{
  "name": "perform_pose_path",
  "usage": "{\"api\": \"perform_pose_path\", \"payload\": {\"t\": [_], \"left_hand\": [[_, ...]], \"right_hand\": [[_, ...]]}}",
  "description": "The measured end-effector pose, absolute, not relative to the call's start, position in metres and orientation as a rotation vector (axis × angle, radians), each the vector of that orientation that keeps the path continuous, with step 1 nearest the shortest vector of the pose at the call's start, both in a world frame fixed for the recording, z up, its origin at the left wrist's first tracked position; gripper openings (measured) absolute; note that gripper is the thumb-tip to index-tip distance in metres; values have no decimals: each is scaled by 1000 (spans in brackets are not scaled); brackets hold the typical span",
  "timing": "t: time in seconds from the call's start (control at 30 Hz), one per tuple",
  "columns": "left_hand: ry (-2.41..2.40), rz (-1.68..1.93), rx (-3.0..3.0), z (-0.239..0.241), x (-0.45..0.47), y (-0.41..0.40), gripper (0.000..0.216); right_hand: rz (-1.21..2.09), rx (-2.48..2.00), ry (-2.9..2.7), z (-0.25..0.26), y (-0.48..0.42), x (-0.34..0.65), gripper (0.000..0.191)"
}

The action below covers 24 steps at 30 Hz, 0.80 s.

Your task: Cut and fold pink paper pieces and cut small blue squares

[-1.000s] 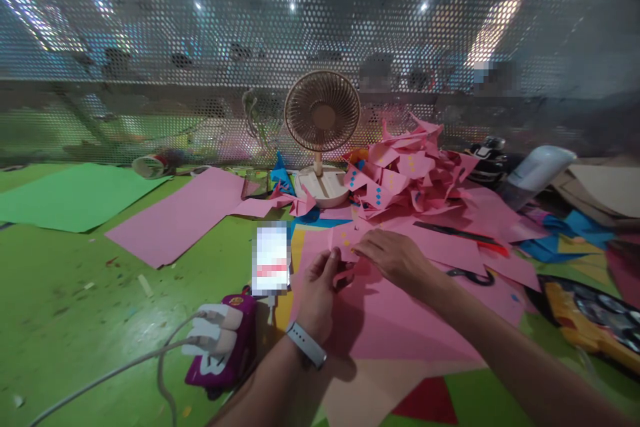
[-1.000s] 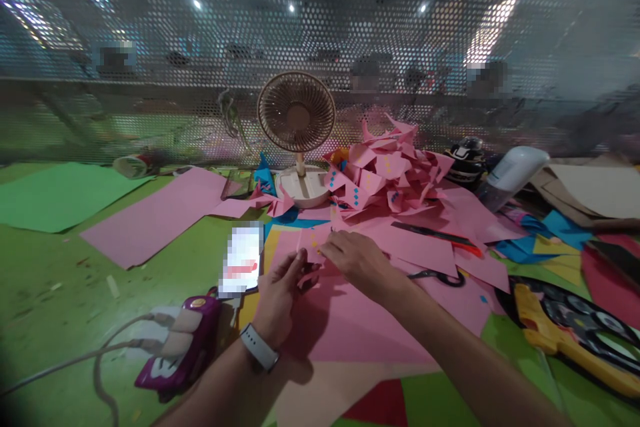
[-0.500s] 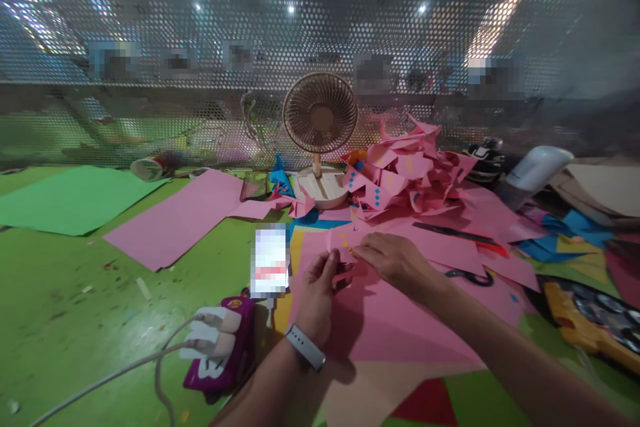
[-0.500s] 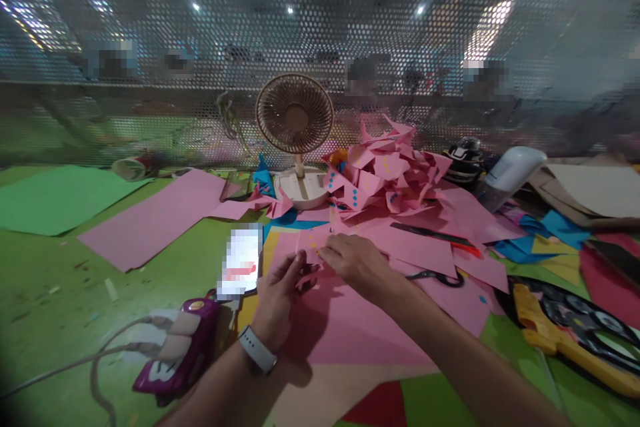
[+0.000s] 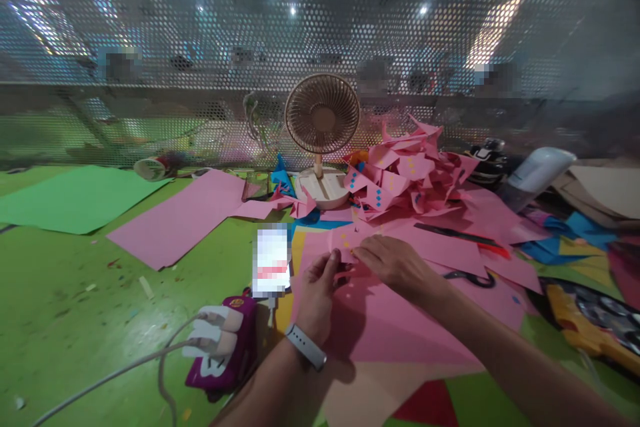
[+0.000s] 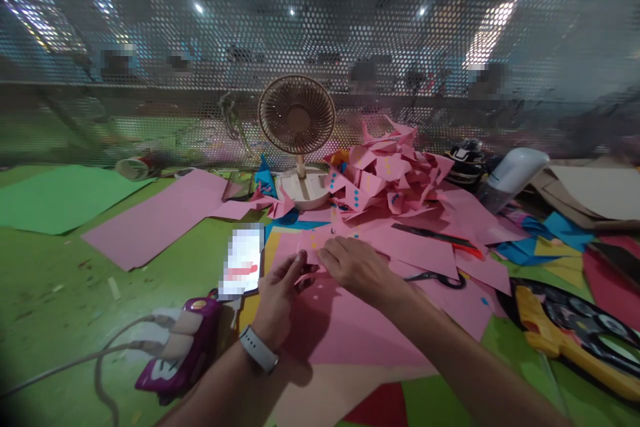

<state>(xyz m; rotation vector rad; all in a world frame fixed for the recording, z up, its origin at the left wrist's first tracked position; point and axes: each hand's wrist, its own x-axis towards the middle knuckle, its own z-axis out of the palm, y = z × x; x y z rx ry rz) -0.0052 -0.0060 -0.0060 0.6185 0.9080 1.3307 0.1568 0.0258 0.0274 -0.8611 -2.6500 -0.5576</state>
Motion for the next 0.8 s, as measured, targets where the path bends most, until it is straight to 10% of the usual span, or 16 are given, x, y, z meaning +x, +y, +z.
{"api": "perform_pose_path", "payload": {"t": [0.6, 0.8], "left_hand": [[925, 1333, 613, -7, -3, -5, 30], [931, 1337, 647, -2, -3, -7, 29]], "right_hand": [[-578, -872, -2627, 23, 25, 156, 22], [-112, -999, -2466, 22, 30, 157, 17]]}}
